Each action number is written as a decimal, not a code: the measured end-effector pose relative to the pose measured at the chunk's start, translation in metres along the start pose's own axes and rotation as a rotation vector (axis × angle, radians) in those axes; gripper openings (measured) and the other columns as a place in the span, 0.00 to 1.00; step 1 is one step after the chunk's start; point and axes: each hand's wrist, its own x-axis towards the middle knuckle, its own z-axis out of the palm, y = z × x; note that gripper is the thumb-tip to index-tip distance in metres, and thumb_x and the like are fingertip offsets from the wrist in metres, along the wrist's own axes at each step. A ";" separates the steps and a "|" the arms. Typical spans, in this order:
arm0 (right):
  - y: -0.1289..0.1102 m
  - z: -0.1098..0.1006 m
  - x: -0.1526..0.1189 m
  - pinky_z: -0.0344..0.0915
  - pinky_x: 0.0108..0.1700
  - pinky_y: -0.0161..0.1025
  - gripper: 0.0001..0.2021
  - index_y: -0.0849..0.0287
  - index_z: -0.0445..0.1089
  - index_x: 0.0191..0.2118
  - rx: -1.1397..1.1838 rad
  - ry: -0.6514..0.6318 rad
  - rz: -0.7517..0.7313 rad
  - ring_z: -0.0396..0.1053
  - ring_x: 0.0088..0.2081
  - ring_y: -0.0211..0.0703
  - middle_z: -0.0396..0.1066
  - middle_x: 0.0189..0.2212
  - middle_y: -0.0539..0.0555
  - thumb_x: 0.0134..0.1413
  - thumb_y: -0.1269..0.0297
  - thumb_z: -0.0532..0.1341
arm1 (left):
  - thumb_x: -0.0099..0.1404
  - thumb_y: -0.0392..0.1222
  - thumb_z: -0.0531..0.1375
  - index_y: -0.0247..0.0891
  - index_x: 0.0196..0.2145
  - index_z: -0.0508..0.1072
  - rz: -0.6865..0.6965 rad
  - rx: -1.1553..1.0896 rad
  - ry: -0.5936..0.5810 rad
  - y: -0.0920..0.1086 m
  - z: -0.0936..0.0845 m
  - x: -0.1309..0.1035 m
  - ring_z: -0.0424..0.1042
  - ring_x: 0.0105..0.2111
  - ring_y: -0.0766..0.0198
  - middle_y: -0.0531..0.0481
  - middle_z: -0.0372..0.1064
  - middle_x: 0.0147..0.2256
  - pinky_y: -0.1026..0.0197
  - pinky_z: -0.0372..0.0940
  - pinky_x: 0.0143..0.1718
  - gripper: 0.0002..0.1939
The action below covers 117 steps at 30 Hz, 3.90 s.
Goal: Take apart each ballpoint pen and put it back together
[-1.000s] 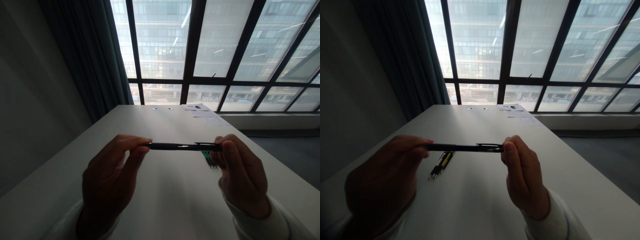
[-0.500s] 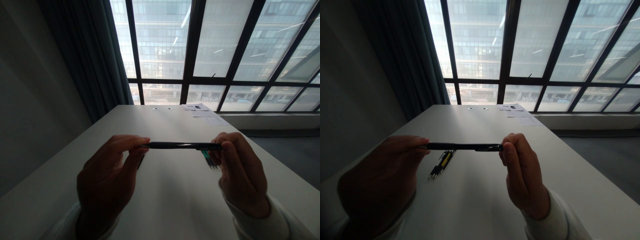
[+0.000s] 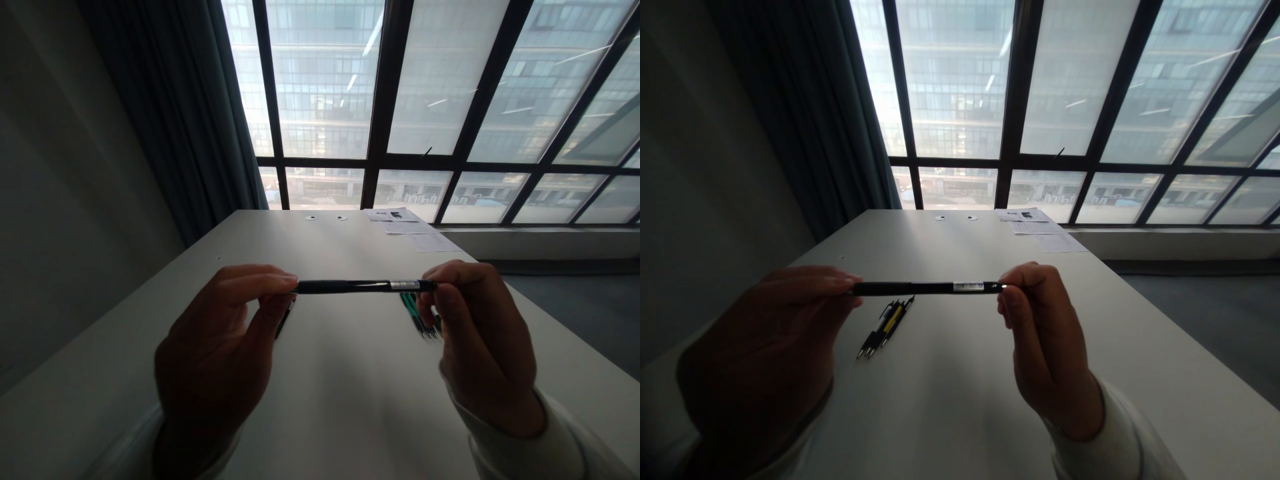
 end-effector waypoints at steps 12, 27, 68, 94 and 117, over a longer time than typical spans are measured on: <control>0.000 0.000 0.000 0.59 0.26 0.38 0.04 0.55 0.67 0.42 0.032 0.014 -0.041 0.63 0.27 0.36 0.65 0.30 0.49 0.64 0.71 0.59 | 0.66 0.36 0.62 0.48 0.34 0.76 -0.029 0.086 0.039 0.000 -0.001 0.000 0.76 0.37 0.62 0.54 0.76 0.38 0.56 0.75 0.38 0.06; -0.003 -0.004 0.005 0.70 0.33 0.41 0.09 0.55 0.70 0.41 0.010 -0.013 -0.114 0.69 0.36 0.42 0.67 0.41 0.55 0.59 0.77 0.62 | 0.65 0.36 0.64 0.48 0.32 0.77 0.010 0.229 0.114 0.003 0.000 -0.001 0.76 0.36 0.66 0.59 0.76 0.37 0.59 0.74 0.41 0.06; 0.005 -0.009 0.007 0.71 0.39 0.40 0.08 0.57 0.70 0.47 0.066 -0.621 0.160 0.73 0.37 0.42 0.75 0.36 0.54 0.65 0.63 0.59 | 0.63 0.41 0.65 0.43 0.36 0.72 -0.267 -0.063 -0.544 0.004 0.015 -0.011 0.73 0.25 0.65 0.55 0.73 0.27 0.63 0.67 0.26 0.05; 0.016 -0.012 0.008 0.68 0.35 0.32 0.05 0.59 0.69 0.44 -0.170 -0.650 -0.006 0.72 0.31 0.34 0.74 0.31 0.50 0.63 0.70 0.59 | 0.70 0.29 0.56 0.32 0.45 0.76 0.128 -0.068 -0.638 -0.019 0.029 -0.021 0.74 0.29 0.70 0.49 0.76 0.32 0.70 0.68 0.30 0.10; 0.011 -0.011 0.011 0.68 0.39 0.37 0.03 0.58 0.70 0.40 -0.056 -0.741 0.140 0.69 0.35 0.38 0.72 0.35 0.53 0.61 0.67 0.62 | 0.67 0.37 0.61 0.36 0.43 0.74 0.062 0.070 -0.744 -0.018 0.029 -0.026 0.71 0.26 0.70 0.52 0.73 0.31 0.67 0.64 0.27 0.07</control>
